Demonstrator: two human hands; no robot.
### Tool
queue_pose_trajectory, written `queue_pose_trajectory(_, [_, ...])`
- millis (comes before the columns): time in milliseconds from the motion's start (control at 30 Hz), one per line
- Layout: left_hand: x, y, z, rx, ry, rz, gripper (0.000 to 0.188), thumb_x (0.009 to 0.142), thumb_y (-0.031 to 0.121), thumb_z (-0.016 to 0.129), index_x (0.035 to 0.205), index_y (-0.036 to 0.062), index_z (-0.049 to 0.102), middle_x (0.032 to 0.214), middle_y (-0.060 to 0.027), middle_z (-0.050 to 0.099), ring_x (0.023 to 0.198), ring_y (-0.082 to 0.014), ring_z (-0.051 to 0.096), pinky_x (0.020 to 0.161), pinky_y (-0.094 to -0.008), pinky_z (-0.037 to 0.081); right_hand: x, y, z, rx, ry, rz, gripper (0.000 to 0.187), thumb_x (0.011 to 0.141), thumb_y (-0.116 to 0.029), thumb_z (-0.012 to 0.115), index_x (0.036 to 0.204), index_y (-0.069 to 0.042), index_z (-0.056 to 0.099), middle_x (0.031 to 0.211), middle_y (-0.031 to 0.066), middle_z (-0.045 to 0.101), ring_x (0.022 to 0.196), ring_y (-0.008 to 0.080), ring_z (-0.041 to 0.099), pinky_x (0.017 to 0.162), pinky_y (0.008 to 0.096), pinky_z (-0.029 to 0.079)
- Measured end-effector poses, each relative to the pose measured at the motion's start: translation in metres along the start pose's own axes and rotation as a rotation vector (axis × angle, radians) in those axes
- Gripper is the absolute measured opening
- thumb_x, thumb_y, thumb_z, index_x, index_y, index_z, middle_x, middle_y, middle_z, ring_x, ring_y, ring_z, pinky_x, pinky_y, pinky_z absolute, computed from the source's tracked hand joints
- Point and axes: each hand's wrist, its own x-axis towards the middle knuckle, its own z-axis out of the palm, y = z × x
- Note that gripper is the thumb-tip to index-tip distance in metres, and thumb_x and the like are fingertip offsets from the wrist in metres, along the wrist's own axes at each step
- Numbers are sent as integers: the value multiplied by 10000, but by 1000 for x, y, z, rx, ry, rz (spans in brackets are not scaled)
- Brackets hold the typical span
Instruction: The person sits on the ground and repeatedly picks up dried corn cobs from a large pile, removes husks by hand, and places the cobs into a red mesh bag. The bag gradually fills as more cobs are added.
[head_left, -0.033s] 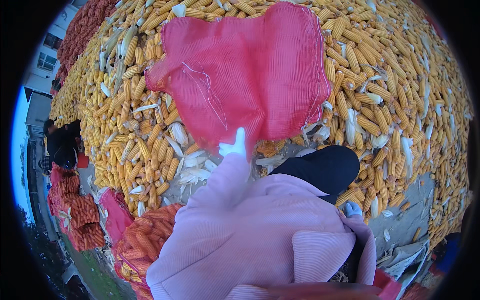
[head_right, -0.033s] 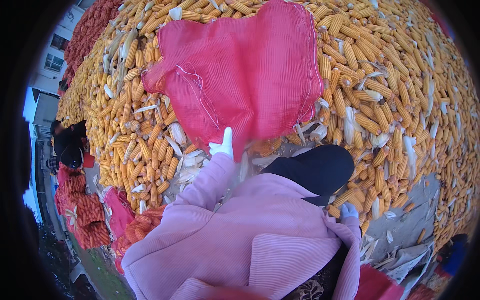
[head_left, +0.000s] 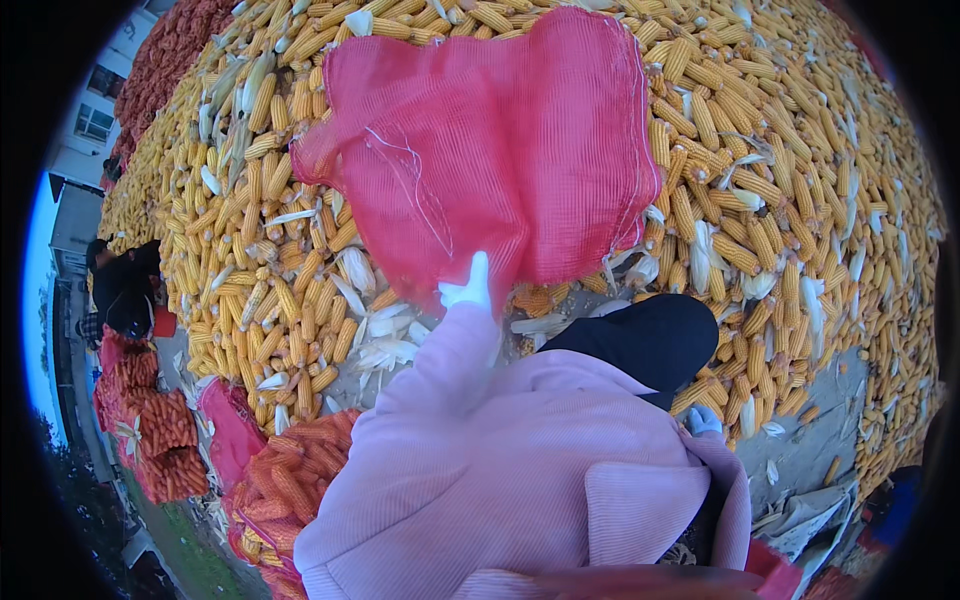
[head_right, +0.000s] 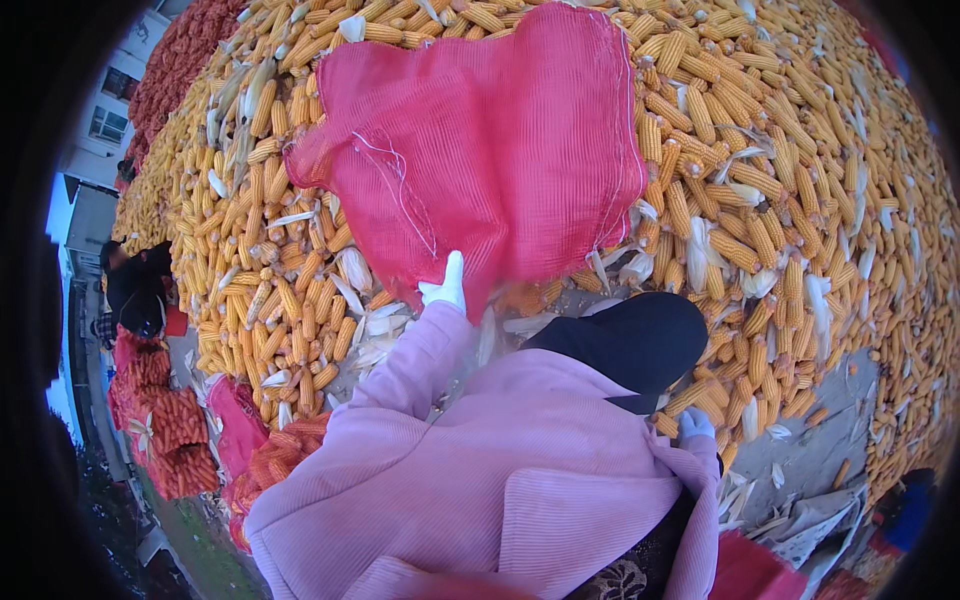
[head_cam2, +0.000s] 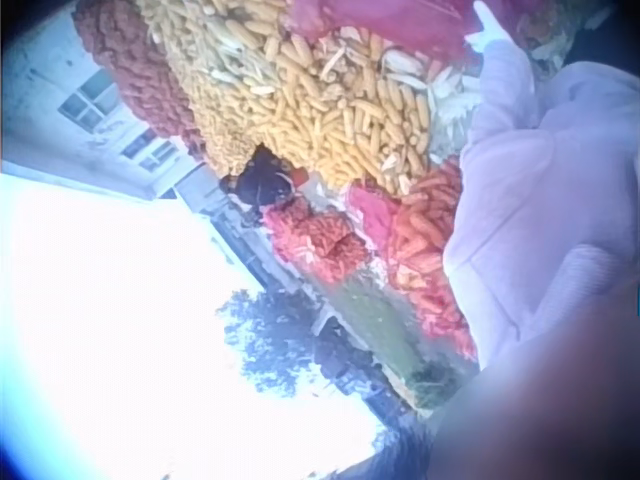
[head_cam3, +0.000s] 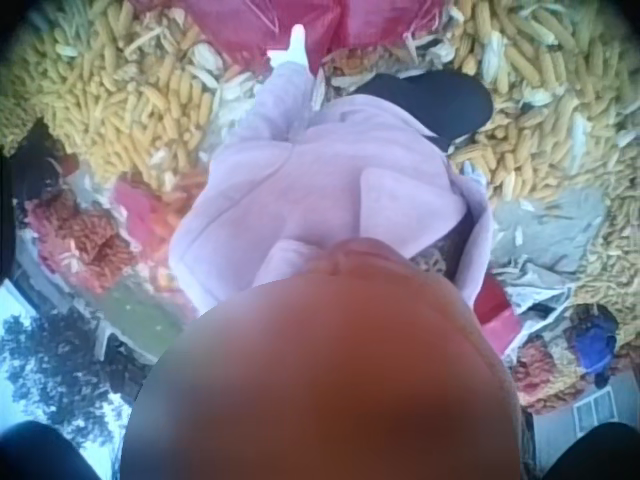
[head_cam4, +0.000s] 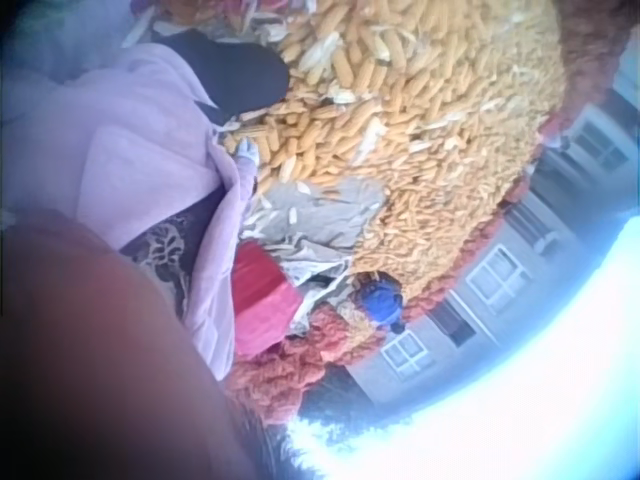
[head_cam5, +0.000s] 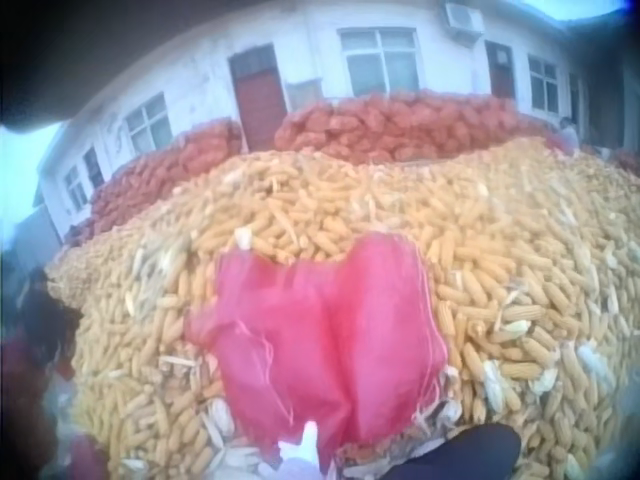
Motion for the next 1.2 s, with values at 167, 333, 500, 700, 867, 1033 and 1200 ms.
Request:
queue_pose_trajectory(167, [11,90,8,-828,-199,169,721,886,8,710,1526,37,380,1387,-124,566,1146,-270,616,968,-390,533,-2,7,12,-46,-61,11,503,881,-371,686,1233,-23,592,1299,236,582,1168,416,600,996,438,503])
queue_pose_trajectory(333, [-62,219,-2,-957,-223,1038,455,966,128,680,1356,-60,542,1277,-176,637,1092,-264,620,937,-342,515,3,25,7,533,195,229,520,930,-296,682,1335,7,566,1242,139,625,1044,250,631,887,353,531])
queue_pose_trajectory(500, [-229,248,30,-768,-710,2019,394,683,1,634,1048,120,721,930,-109,711,888,-355,670,780,-452,547,46,-1,-70,1002,808,218,617,998,-277,628,1505,-5,407,1339,179,590,1113,227,614,914,337,535])
queue_pose_trajectory(700, [-344,121,16,-22,-1596,2658,158,777,202,644,915,136,604,864,-64,642,807,-318,665,669,-455,543,16,-118,-115,1432,327,-327,530,1023,-300,593,1455,-20,471,1335,150,608,1111,226,627,952,364,526])
queue_pose_trajectory(867, [-301,107,24,-503,-1641,2172,319,762,182,695,1070,100,672,1048,-105,663,901,-321,651,780,-461,539,11,-106,-135,1822,163,-489,470,1043,-319,563,1413,-32,525,1332,126,623,1109,224,638,984,386,517])
queue_pose_trajectory(1033, [-197,74,20,-35,-1711,1212,425,875,221,777,1238,26,674,1175,-168,682,1014,-317,688,918,-393,555,-87,51,-171,1853,1607,-246,542,1020,-313,562,1426,38,481,1499,166,485,1357,310,480,1134,450,414])
queue_pose_trajectory(1200, [-106,23,40,581,-1261,1105,244,918,251,728,1068,59,730,1017,-114,723,958,-252,696,889,-357,545,-257,137,-125,2049,2013,-584,603,1003,-342,587,1427,67,460,1494,186,494,1343,353,490,1098,453,435])
